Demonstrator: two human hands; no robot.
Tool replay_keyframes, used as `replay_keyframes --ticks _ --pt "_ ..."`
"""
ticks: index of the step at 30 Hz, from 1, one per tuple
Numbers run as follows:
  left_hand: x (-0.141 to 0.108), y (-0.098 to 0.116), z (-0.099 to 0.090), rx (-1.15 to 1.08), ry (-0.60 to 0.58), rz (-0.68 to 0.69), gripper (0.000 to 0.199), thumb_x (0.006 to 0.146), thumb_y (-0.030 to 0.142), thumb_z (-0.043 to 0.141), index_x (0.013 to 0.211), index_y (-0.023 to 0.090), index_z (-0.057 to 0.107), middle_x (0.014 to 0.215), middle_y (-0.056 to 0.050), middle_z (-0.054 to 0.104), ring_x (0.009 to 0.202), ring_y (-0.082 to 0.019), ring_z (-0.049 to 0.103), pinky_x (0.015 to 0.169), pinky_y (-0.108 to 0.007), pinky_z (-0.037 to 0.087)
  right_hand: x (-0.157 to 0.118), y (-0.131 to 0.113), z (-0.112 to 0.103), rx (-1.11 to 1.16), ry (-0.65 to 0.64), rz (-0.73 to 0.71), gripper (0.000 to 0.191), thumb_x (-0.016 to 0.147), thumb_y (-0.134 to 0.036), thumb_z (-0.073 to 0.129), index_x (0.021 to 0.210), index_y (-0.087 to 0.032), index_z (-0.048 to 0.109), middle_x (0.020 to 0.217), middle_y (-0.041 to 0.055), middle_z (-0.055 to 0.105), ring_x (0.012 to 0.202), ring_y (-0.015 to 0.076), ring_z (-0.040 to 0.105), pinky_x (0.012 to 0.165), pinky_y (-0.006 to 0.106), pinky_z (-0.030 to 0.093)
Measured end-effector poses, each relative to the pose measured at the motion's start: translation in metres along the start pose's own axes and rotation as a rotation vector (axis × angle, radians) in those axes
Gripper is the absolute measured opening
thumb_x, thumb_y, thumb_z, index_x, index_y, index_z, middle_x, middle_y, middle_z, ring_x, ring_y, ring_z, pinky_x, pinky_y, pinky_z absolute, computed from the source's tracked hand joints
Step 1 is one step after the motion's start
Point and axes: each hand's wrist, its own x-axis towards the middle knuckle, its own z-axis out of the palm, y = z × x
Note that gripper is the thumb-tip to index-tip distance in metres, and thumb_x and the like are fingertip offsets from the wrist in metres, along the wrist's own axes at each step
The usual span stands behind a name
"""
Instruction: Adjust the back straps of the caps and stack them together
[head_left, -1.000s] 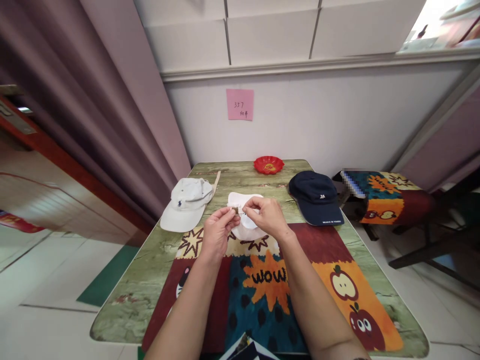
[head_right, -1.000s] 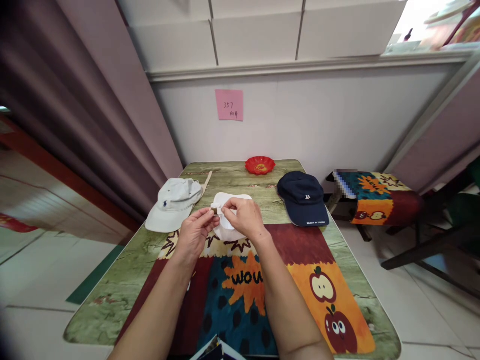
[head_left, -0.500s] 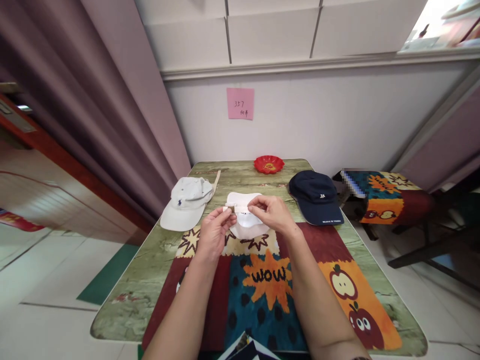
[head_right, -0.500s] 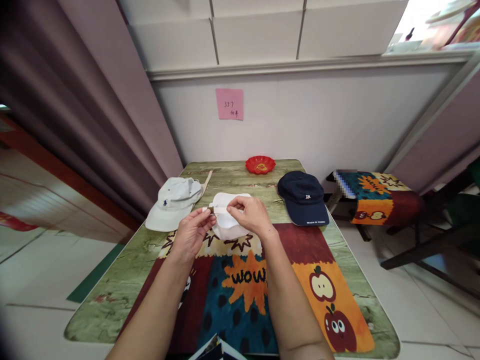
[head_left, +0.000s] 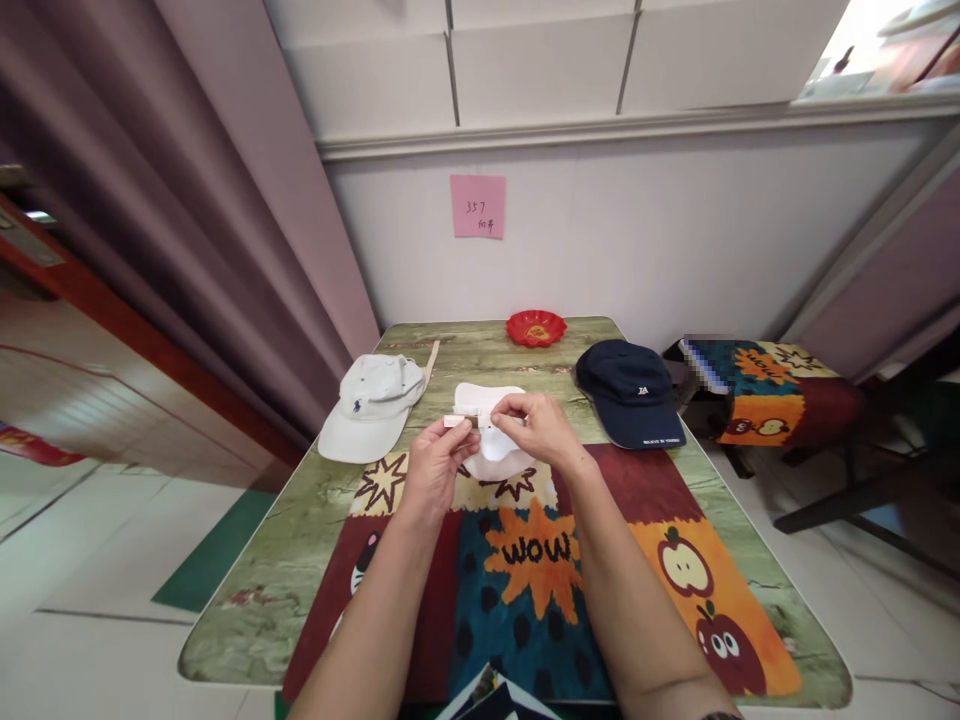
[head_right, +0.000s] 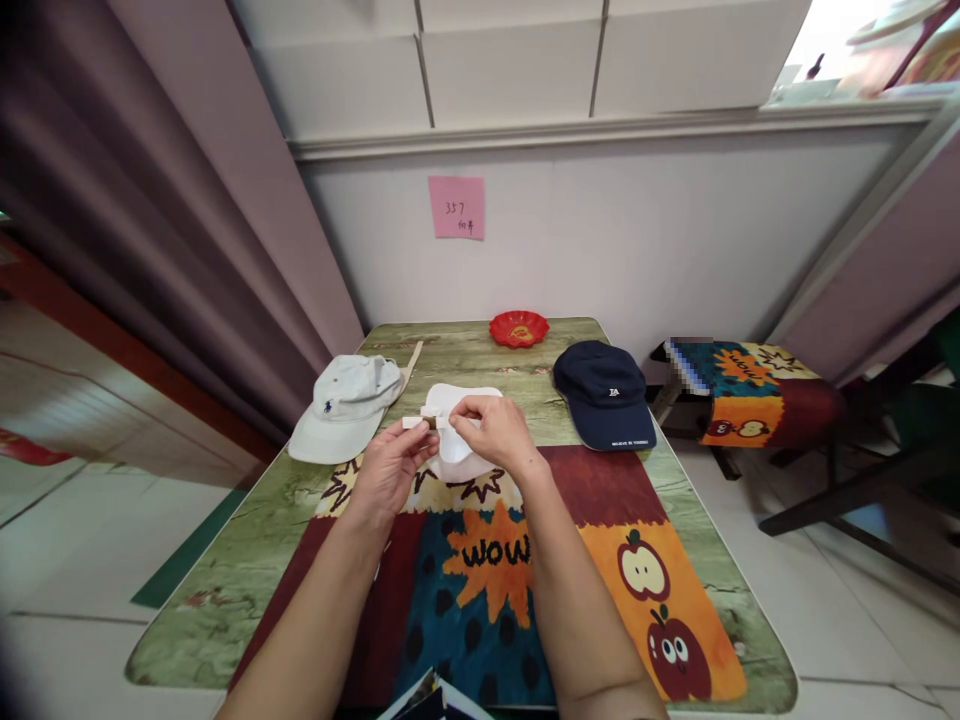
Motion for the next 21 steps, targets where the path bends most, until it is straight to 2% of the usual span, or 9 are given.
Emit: replay_keyframes --ticks 5,9,12,16,21 --pt "0.001 -0.002 -0.002 0.000 0.008 -0.001 0.038 0.052 0.024 0.091 0.081 0.011 0.070 0.067 -0.003 0.071 0.060 -0.012 0.066 0.062 -0.023 0.054 0.001 0.004 -0.002 0.077 -0.005 -0.020 0.025 0.090 -0.034 0.055 0.085 -0.020 0.076 0.080 0.0007 0.075 0.075 0.0150 0.065 0.068 0.023 0.043" --pt "0.005 0.001 -0.008 -0.016 0.061 0.019 0.034 0.053 0.021 0.090 0.079 0.011 0.069 0.065 -0.002 0.069 0.059 -0.012 0.066 0.062 -0.023 0.055 0.002 0.026 -0.016 0.231 0.159 0.077 0.040 0.097 -0.043 0.043 0.098 -0.017 0.074 0.087 0.0070 0.076 0.079 0.0181 0.069 0.073 0.027 0.050" --pt "0.007 0.003 -0.011 -0.024 0.079 0.025 0.032 0.053 0.019 0.089 0.076 0.011 0.068 0.064 -0.001 0.069 0.059 -0.012 0.066 0.062 -0.023 0.055 0.001 0.041 -0.028 0.258 0.210 0.129 0.039 0.095 -0.045 0.047 0.097 -0.015 0.073 0.087 0.0089 0.076 0.078 0.0193 0.070 0.073 0.029 0.051" --pt "0.007 0.002 -0.009 -0.014 0.075 0.013 0.033 0.054 0.019 0.089 0.078 0.011 0.069 0.064 -0.002 0.069 0.058 -0.012 0.065 0.061 -0.023 0.054 -0.002 0.040 -0.032 0.162 0.092 0.125 0.028 0.089 -0.039 0.058 0.092 -0.017 0.075 0.086 0.0056 0.076 0.079 0.0189 0.067 0.071 0.027 0.049" --pt "0.004 0.001 -0.005 -0.017 0.066 -0.003 0.036 0.052 0.020 0.091 0.079 0.011 0.069 0.063 -0.002 0.069 0.058 -0.012 0.065 0.060 -0.022 0.054 -0.002 0.020 -0.019 0.114 -0.109 0.079 0.020 0.083 -0.033 0.065 0.092 -0.020 0.076 0.093 0.0030 0.076 0.083 0.0169 0.066 0.073 0.025 0.046"
